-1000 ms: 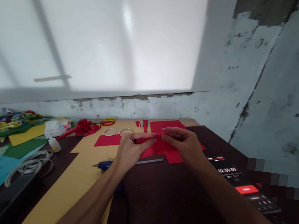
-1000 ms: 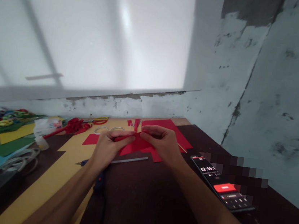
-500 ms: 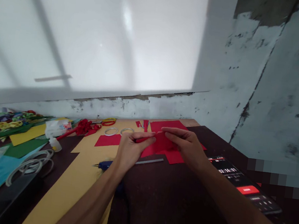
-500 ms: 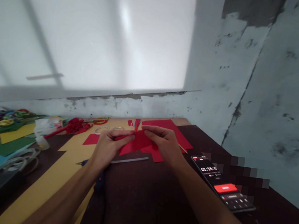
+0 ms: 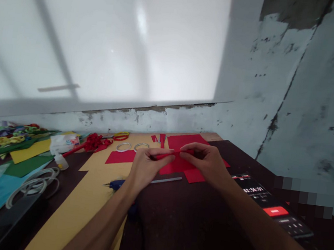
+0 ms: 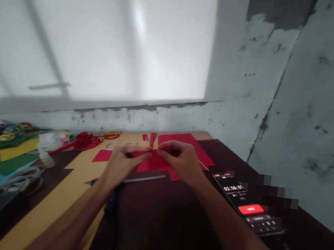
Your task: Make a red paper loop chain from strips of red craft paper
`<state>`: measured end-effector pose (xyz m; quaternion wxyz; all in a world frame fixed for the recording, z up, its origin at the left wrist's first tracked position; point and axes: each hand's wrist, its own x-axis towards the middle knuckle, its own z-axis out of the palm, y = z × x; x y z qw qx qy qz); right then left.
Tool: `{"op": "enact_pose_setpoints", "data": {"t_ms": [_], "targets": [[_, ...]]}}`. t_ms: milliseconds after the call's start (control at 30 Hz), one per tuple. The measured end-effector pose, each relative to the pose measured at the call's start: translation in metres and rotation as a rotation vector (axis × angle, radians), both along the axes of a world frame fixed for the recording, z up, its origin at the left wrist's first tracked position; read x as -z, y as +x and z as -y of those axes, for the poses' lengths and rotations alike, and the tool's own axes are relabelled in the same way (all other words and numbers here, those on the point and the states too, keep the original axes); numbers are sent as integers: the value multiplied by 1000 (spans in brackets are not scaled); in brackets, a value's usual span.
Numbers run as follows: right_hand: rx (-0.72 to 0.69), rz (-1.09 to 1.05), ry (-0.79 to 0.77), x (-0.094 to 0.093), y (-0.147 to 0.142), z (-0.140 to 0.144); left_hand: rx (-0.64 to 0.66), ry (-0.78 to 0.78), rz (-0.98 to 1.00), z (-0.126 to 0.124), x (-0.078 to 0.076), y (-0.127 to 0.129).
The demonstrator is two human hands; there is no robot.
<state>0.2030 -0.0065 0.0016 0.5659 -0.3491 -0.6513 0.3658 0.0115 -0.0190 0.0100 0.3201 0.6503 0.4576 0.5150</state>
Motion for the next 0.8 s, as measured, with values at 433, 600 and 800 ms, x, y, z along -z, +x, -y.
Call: {"op": "enact_pose_setpoints", "data": {"t_ms": [433,600,800], "targets": [[-30,59,18,0,1,0,24,-57,117,-2,-2,1],[33,54,27,0,1,-1,58,-86,150,-4,0,0],[27,65,14,2,2,-2,87,-113,188,-3,-1,1]]}}
